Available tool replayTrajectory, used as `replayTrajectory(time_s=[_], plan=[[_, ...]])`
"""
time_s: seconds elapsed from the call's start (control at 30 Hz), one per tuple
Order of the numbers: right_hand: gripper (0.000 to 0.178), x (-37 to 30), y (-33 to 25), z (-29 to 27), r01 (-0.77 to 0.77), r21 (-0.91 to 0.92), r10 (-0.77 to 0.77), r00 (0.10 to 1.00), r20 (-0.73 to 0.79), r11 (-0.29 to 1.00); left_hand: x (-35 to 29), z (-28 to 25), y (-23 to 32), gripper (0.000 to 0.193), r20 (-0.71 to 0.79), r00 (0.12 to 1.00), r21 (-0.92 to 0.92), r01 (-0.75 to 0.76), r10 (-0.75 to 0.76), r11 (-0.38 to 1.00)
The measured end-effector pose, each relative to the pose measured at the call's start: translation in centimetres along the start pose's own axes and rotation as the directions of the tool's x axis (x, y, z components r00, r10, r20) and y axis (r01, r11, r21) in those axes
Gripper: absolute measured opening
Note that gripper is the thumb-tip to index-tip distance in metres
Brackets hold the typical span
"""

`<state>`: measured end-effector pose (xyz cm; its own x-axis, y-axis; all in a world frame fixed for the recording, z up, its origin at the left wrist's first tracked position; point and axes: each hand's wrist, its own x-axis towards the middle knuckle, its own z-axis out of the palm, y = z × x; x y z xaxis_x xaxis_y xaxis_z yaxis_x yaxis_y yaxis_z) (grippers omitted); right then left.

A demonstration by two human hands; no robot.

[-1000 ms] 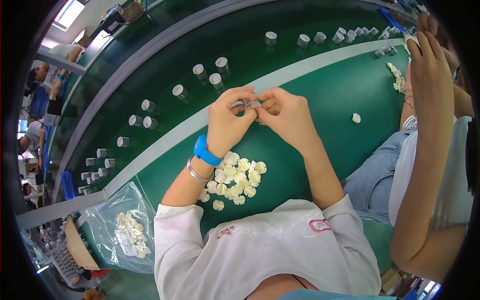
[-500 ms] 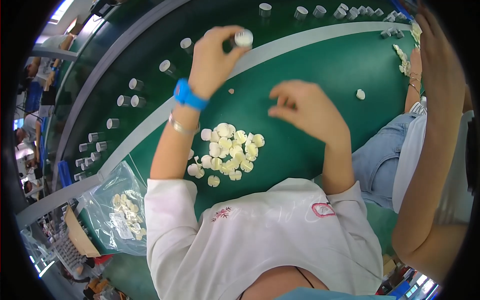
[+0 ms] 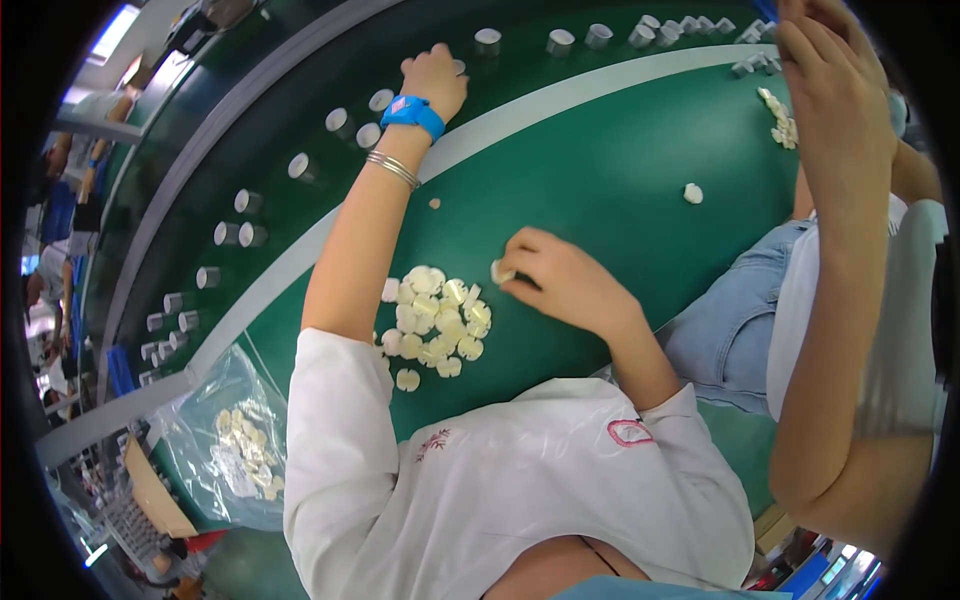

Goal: The person assembles small electronic components by hand, placing white inserts into plastic circular housings on a production line.

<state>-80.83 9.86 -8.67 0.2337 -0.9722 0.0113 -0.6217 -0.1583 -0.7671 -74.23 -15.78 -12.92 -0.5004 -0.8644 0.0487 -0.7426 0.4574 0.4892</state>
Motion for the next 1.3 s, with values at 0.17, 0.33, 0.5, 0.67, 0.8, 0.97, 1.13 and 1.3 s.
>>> replayTrajectory(time_s=[0.17,0.33,0.5,0.67,0.8,0.97,1.13,1.3], plan=[[0.015,0.5,0.9,-1.1,-0.196,-0.216,0.157,0.97,-0.187,0.957,-8.6,-8.5,1.2,0.05,-0.254,0.919,-0.053,-0.325,0.302,0.944],[0.015,0.8,0.8,-2.0,-0.183,-0.116,0.164,0.974,-0.157,0.976,-24.5,-13.1,-1.1,0.102,0.07,0.995,-0.203,-0.055,0.07,0.978],[0.01,1.4,-0.2,-0.7,-0.101,0.075,0.112,0.981,-0.161,0.992,-33.5,-8.2,-4.3,0.124,0.082,0.991,0.079,0.1,-0.106,0.992],[0.009,0.9,-0.1,2.9,0.065,0.126,-0.053,0.993,-0.104,0.99,-31.5,-5.7,-3.6,0.124,0.043,0.997,0.037,-0.073,0.071,0.997],[0.009,0.4,-0.5,5.6,-0.002,0.349,0.06,0.986,-0.155,0.937,-28.9,-4.5,-2.7,0.118,0.05,0.981,0.041,-0.189,0.187,0.981],[0.011,1.4,-0.1,6.1,0.026,0.387,0.071,0.97,-0.234,0.922,-25.9,-2.9,-0.7,0.102,0.06,0.952,-0.057,-0.296,0.299,0.954],[0.012,1.3,1.1,5.2,-0.002,0.306,0.104,0.943,-0.316,0.952,-23.4,-1.4,0.6,0.09,-0.001,0.934,-0.197,-0.349,0.356,0.916],[0.014,1.3,2.4,3.5,-0.102,0.264,0.204,0.896,-0.395,0.959,-21.7,-0.7,2.0,0.093,0.081,0.919,-0.162,-0.371,0.387,0.915]])
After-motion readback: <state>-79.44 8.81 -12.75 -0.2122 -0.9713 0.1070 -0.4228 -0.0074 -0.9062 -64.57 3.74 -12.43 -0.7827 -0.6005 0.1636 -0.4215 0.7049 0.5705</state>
